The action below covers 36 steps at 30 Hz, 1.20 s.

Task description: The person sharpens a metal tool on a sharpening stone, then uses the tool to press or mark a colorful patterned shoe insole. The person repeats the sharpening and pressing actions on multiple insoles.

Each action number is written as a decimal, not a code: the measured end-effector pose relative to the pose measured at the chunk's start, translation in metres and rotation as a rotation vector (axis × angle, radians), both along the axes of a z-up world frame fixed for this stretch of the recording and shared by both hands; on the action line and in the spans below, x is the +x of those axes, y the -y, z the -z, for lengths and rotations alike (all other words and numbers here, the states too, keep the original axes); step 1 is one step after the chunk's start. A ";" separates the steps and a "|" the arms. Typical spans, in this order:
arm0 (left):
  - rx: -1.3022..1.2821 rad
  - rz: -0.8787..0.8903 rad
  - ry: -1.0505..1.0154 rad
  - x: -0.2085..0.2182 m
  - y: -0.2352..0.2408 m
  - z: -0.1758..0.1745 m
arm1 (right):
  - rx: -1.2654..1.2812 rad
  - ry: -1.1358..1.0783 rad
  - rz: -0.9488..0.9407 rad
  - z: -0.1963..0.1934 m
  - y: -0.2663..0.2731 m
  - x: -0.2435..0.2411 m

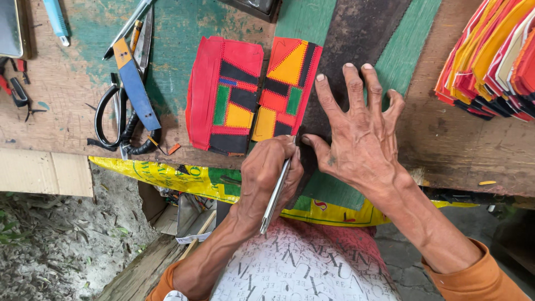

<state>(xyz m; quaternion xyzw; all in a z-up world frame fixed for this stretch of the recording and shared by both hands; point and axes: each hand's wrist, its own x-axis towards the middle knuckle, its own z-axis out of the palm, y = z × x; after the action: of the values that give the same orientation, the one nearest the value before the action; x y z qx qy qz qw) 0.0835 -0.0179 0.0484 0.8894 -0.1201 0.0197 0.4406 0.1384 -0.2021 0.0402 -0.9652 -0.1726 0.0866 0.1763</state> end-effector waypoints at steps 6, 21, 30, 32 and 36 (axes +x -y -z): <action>0.005 0.007 0.021 0.001 0.001 0.002 | -0.021 0.000 0.001 0.001 0.001 0.001; -0.333 -0.308 -0.179 0.044 0.019 0.020 | 0.025 0.042 0.025 -0.003 0.001 -0.001; -0.263 -0.235 -0.041 0.060 0.027 0.052 | 0.010 0.007 0.024 -0.002 0.003 0.002; -0.254 -0.231 -0.039 0.061 0.028 0.049 | 0.009 0.007 0.021 -0.002 0.003 0.002; -0.234 -0.215 -0.010 0.065 0.029 0.045 | 0.005 0.007 0.020 -0.001 0.004 0.002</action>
<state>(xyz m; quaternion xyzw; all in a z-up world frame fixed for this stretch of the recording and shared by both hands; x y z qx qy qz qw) 0.1483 -0.0472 0.0038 0.8398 -0.0189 0.0763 0.5372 0.1404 -0.2060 0.0409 -0.9668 -0.1635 0.0811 0.1791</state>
